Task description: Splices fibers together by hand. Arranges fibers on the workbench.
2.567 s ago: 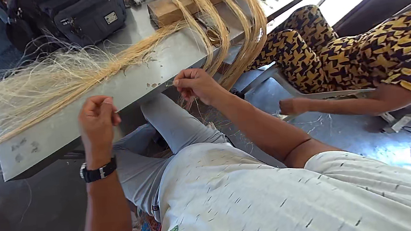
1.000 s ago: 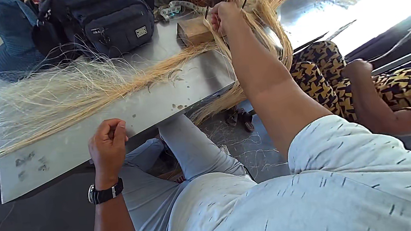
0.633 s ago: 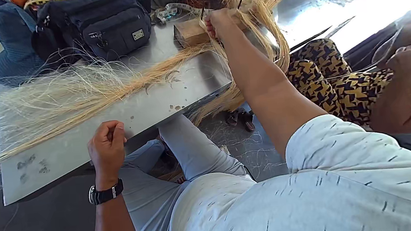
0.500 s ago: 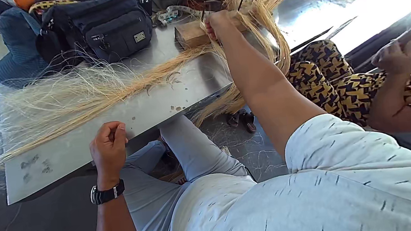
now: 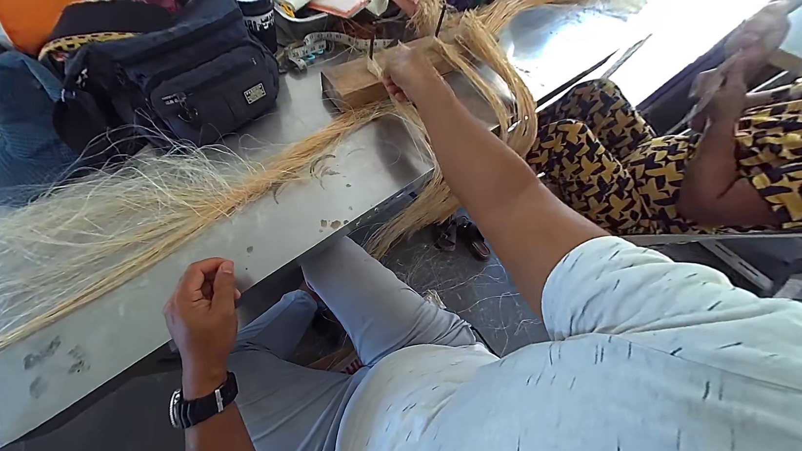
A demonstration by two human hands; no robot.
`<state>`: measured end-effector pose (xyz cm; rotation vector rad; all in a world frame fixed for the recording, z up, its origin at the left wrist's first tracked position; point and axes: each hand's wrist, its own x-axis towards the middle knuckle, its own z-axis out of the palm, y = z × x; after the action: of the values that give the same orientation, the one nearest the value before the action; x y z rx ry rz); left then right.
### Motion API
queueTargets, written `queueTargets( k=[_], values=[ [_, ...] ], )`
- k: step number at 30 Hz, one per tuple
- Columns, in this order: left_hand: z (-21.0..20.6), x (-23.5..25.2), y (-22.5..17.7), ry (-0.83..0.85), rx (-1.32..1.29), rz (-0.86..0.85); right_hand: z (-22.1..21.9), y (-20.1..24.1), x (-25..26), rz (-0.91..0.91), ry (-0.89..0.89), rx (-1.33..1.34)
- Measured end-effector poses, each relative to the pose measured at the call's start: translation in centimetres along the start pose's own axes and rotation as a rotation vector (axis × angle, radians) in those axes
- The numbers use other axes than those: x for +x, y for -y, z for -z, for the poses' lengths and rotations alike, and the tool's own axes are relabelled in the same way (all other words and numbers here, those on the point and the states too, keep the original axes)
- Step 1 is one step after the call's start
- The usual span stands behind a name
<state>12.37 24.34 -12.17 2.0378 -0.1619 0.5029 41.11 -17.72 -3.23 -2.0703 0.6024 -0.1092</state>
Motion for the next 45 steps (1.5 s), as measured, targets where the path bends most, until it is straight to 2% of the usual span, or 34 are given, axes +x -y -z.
queueTargets(
  k=[4,8,13,16,20,23,27,31,33,36,40,45],
  values=[
    [0.3,-0.1,-0.7,0.017,0.058,-0.012,1.5,-1.8,-3.0,0.124,0.025,0.022],
    [0.0,0.0,-2.2,0.051,0.036,-0.022,5.1,-4.7,-6.9,0.215,0.061,0.056],
    [-0.3,-0.2,-2.9,0.022,-0.031,-0.018,7.8,-10.9,-12.3,0.273,0.239,0.197],
    [-0.3,-0.1,-3.2,0.021,-0.016,-0.003,10.1,-14.9,-16.1,0.264,0.256,0.223],
    [-0.6,-0.2,-3.9,0.011,-0.023,0.010,12.7,-19.2,-19.3,0.174,0.343,0.135],
    [-0.7,-0.3,-4.2,0.011,-0.012,0.014,13.0,-22.9,-20.0,0.133,0.413,0.104],
    [-0.9,-0.5,-4.9,-0.009,0.003,0.038,11.0,-28.3,-20.6,0.073,0.502,-0.022],
    [-1.0,-0.6,-5.1,-0.016,0.013,0.055,7.8,-36.3,-20.8,0.062,0.591,-0.218],
    [-1.0,-0.6,-5.0,-0.019,0.015,0.057,6.6,-40.6,-21.5,-0.043,0.639,-0.261],
    [-0.9,-0.6,-4.7,-0.023,0.003,0.047,6.0,-45.8,-23.7,-0.332,0.685,-0.283],
    [-0.9,-0.6,-4.4,-0.036,-0.002,0.032,6.7,-47.9,-26.3,-0.557,0.721,-0.398],
    [-1.0,-0.6,-4.0,-0.036,-0.012,0.017,7.7,-46.9,-25.7,-0.575,0.752,-0.485]
  ],
)
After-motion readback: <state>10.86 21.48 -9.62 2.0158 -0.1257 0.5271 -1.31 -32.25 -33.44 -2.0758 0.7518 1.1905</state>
